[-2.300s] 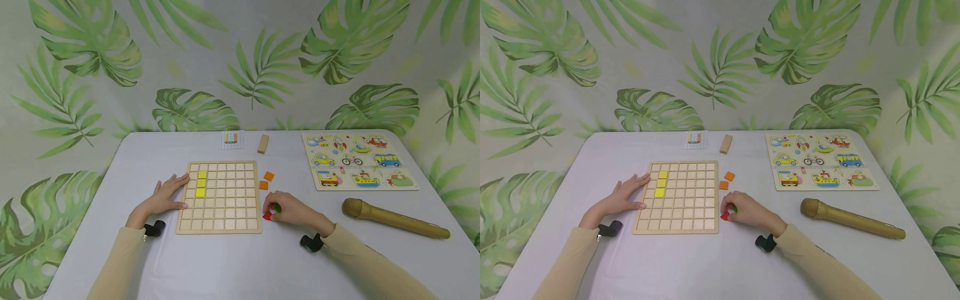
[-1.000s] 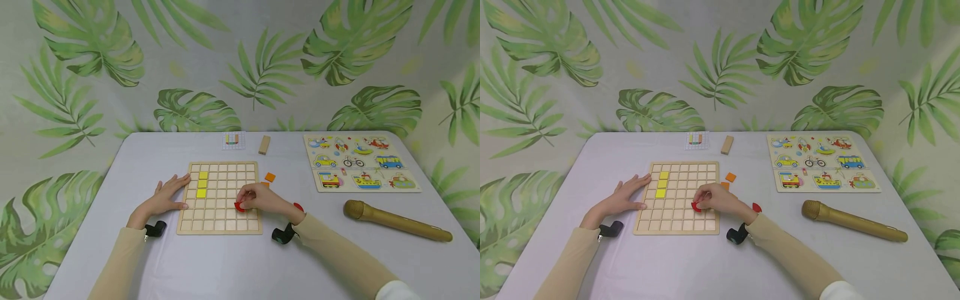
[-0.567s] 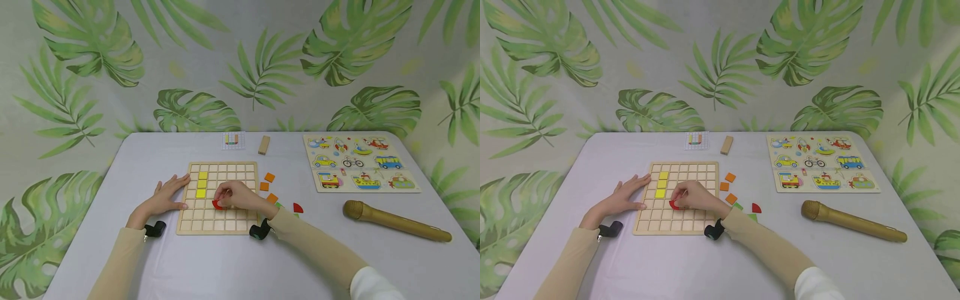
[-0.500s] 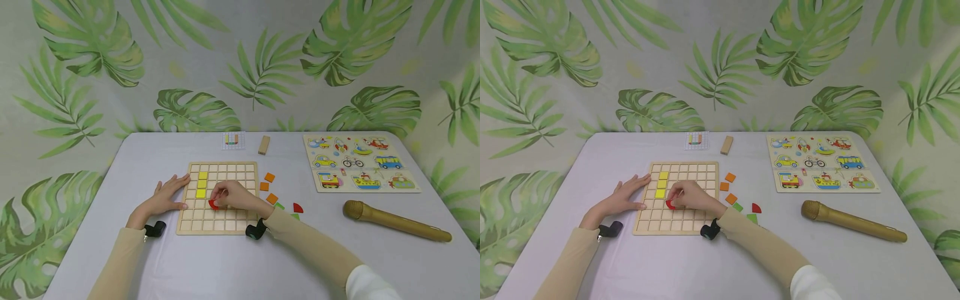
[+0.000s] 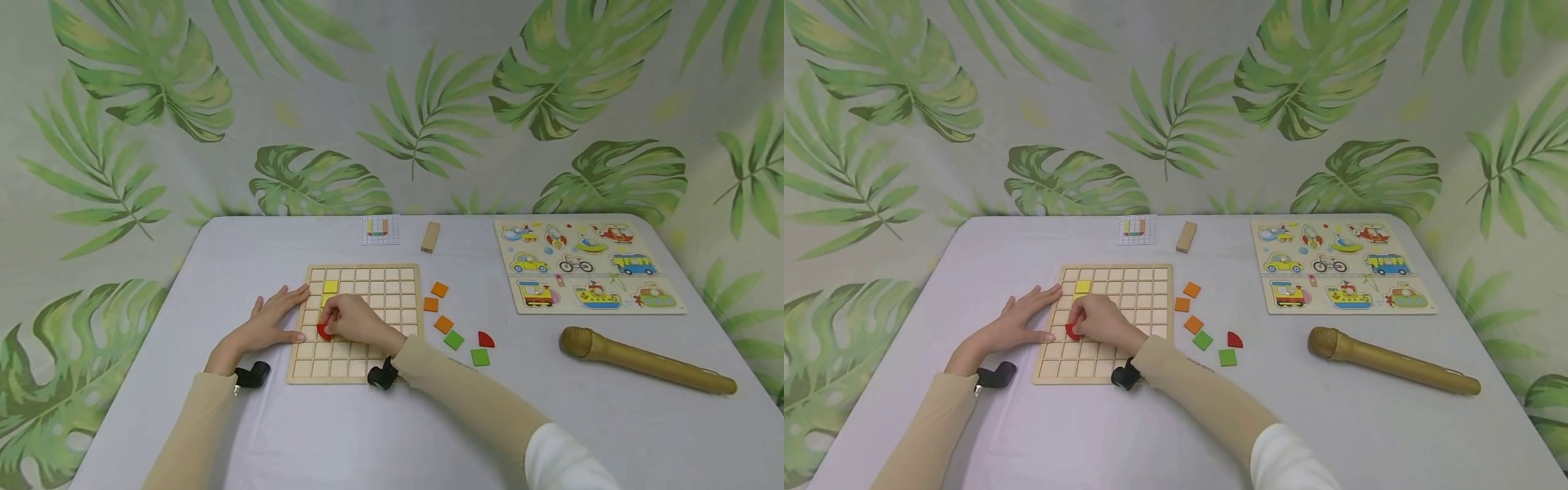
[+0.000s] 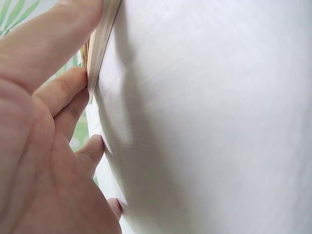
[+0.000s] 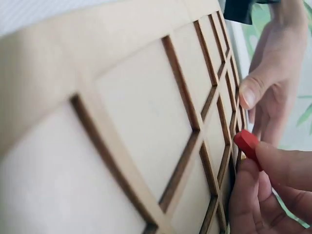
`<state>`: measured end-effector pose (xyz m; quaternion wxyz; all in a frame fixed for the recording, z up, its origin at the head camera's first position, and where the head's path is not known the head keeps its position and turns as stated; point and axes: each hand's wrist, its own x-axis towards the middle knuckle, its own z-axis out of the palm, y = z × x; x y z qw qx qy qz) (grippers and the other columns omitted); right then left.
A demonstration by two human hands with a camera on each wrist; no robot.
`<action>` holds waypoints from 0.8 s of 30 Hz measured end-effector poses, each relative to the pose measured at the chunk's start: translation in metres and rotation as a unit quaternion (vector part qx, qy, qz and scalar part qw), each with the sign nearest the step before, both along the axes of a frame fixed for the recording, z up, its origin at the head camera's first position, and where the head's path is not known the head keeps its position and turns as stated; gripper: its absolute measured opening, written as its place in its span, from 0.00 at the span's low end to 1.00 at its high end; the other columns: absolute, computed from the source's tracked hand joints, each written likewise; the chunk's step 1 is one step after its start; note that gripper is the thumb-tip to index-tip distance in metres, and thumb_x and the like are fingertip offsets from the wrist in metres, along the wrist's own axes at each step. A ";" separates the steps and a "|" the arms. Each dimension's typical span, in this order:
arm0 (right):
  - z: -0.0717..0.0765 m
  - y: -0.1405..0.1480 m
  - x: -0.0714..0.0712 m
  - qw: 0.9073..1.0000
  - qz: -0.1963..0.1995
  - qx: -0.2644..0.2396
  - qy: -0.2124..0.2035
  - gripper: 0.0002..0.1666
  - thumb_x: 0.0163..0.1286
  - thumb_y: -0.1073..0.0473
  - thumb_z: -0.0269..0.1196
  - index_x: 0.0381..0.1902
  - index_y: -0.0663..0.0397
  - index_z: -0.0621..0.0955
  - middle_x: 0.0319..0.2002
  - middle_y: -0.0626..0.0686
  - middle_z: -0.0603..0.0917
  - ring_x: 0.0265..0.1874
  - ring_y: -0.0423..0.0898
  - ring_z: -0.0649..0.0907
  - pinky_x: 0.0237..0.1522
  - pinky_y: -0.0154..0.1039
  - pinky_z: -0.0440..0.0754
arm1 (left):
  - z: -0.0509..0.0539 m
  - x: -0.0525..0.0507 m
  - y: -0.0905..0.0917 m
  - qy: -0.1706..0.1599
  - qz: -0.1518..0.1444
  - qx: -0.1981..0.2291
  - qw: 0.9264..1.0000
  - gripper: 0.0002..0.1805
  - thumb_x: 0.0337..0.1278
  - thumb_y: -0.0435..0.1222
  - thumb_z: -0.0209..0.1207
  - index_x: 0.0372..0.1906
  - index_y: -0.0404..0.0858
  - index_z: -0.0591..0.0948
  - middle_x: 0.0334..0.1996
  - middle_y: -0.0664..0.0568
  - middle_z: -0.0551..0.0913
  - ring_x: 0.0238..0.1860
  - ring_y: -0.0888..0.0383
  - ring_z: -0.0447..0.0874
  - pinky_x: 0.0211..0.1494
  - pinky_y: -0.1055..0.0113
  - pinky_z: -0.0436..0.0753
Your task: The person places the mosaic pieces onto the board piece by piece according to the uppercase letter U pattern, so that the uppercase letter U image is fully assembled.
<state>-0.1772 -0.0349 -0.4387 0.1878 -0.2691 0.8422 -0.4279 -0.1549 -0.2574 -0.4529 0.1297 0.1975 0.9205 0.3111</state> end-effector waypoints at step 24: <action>-0.002 0.006 0.003 0.998 0.005 0.033 0.055 0.03 0.61 0.70 0.65 0.30 0.58 0.82 0.24 0.45 0.77 0.22 0.37 0.73 0.26 0.27 0.71 | 0.000 0.000 0.000 -0.005 0.004 0.000 1.000 0.48 0.52 0.48 0.67 0.73 0.35 0.57 0.74 0.42 0.51 0.73 0.36 0.36 0.63 0.32 0.28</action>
